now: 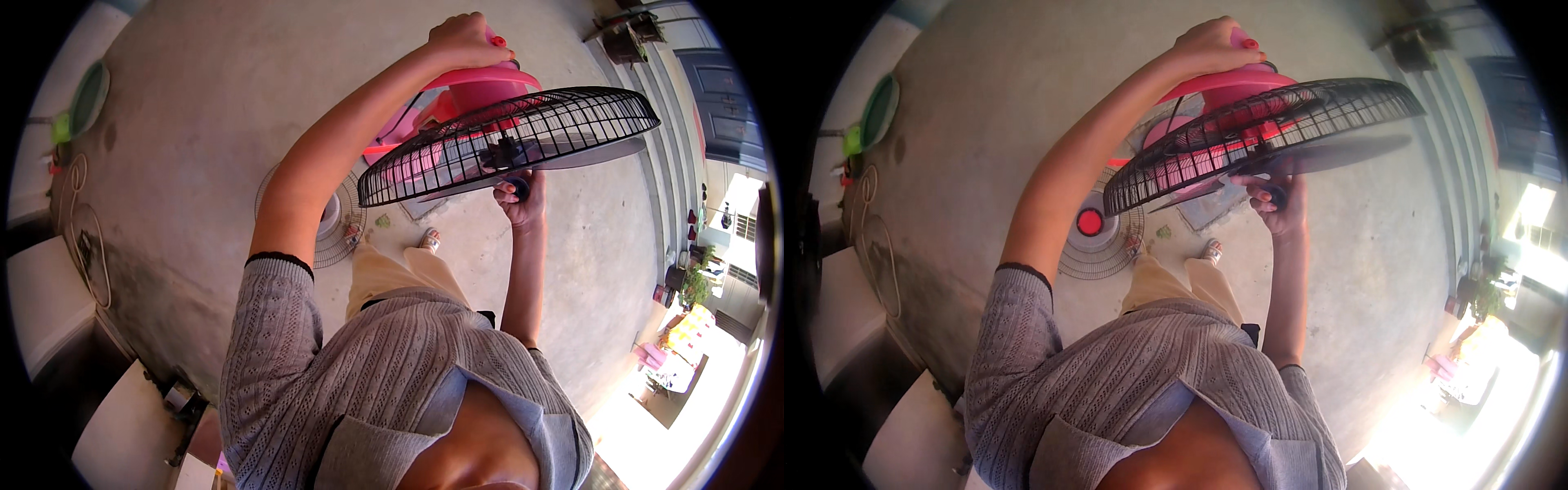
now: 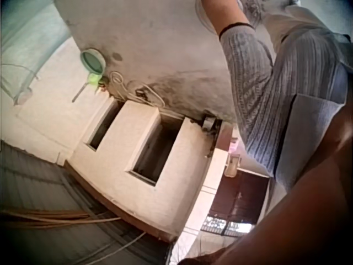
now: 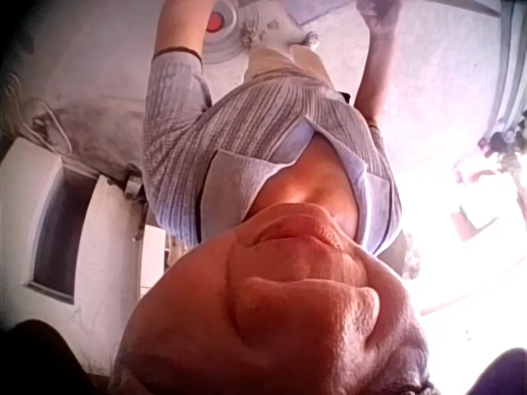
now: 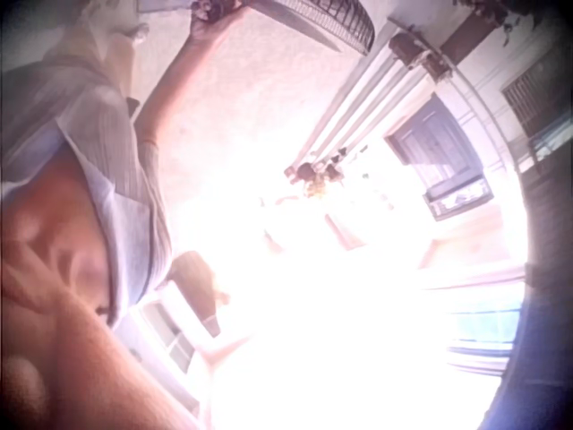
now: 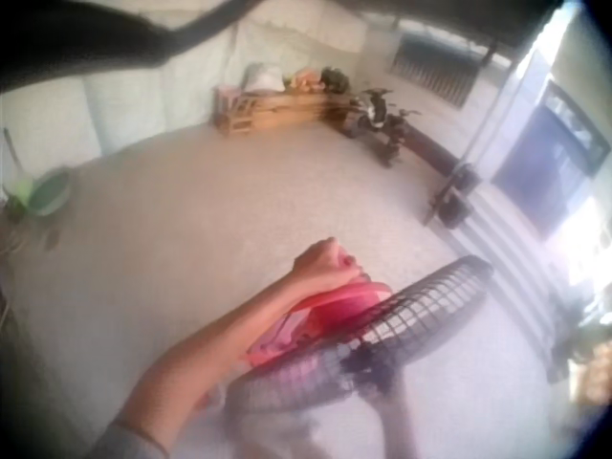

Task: The person disassembles a grey standing fan by removing the front grille and fan blade. They then attach the fan blade to a pink standing fan and secure it with the front grille.

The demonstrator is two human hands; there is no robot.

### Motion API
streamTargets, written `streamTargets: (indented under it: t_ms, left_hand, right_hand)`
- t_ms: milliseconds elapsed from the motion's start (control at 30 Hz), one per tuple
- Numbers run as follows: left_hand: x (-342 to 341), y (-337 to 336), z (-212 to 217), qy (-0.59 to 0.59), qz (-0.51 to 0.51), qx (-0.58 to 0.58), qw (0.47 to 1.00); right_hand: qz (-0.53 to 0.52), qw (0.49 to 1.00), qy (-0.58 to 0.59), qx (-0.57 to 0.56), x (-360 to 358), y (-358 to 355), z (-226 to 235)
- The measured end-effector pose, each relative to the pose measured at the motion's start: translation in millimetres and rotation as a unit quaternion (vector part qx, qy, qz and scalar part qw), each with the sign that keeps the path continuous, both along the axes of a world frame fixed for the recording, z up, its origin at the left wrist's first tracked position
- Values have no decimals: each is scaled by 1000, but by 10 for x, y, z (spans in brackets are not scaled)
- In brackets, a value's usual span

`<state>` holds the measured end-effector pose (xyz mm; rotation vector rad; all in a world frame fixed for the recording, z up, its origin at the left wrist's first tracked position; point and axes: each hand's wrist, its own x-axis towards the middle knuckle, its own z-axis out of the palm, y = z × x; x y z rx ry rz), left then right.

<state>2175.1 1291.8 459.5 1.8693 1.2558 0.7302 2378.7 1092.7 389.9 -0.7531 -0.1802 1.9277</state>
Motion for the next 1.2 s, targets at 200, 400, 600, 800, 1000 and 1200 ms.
streamTargets:
  t_ms: [200,400,600,800,1000,1200]
  left_hand:
    - [0,-7,52,22,-2,-24,999]
    - [-20,-24,84,20,-14,-31,999]
    - [10,-58,103,31,-6,-49,998]
    - [-8,-29,124,51,-2,-64,997]
    - [-14,-44,119,36,0,-55,998]
    - [33,-49,61,34,4,-47,998]
  right_hand:
    - [-39,997,57,-18,9,-3,-90]
    - [3,999,-41,15,-35,-9,27]
    - [-19,981,-185,50,88,-67,-91]
    - [-26,967,-242,73,146,-113,-105]
    - [-97,932,-349,28,-49,-125,100]
    - [-87,890,-436,100,-148,-142,154]
